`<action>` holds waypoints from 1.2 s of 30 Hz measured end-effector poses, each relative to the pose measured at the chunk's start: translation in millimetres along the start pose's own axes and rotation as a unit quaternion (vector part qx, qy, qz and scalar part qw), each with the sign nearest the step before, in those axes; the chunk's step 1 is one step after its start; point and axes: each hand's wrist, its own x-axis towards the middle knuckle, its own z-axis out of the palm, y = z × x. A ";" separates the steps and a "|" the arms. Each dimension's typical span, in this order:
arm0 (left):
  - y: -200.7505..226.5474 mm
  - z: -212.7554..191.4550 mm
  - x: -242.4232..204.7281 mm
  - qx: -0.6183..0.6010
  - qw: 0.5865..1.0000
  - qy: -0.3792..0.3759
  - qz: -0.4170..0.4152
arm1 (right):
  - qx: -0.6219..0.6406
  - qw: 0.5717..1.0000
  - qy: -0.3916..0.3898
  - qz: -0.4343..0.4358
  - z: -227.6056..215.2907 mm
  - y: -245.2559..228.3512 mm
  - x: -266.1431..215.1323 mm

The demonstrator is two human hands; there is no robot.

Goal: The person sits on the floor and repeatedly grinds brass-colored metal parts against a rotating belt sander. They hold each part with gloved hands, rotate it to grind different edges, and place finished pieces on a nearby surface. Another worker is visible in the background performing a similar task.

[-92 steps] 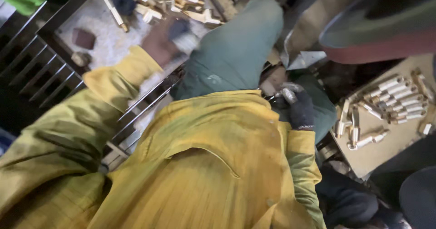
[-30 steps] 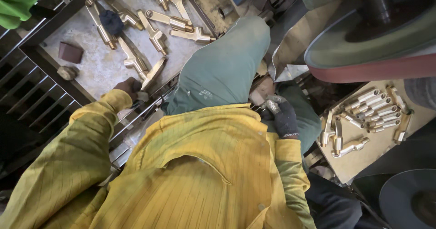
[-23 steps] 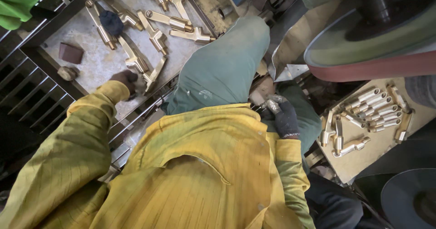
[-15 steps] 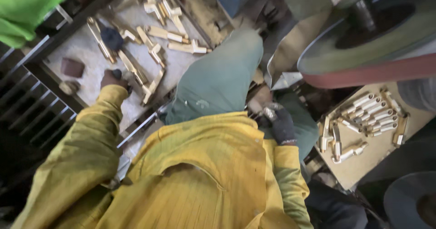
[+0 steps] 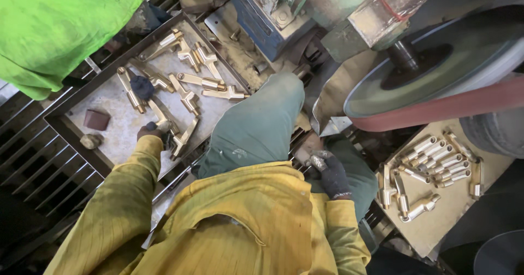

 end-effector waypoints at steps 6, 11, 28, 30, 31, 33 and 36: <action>-13.9 7.0 2.1 0.046 0.995 -0.003 0.084 | -0.019 0.999 0.001 -0.029 -1.4 2.4 -0.1; -13.4 15.1 10.4 0.266 0.922 -0.055 0.276 | -0.014 1.000 0.010 -0.011 -0.8 3.6 1.5; -52.5 15.1 42.2 0.278 0.927 -0.081 0.237 | -0.056 0.998 0.003 -0.039 3.8 -8.5 -6.2; -60.6 13.3 42.5 0.253 0.933 -0.076 0.245 | -0.053 0.998 0.008 -0.028 3.1 -8.8 -7.2; -61.3 11.3 44.2 0.305 0.900 -0.082 0.301 | -0.042 0.999 0.008 -0.022 3.4 -8.8 -6.9; -62.6 5.4 48.0 0.400 0.817 -0.092 0.406 | -0.021 1.000 0.008 -0.009 3.1 -8.1 -6.7; -60.7 -7.7 55.8 0.380 0.863 -0.131 0.305 | -0.043 0.999 0.011 -0.020 2.8 -5.0 -5.5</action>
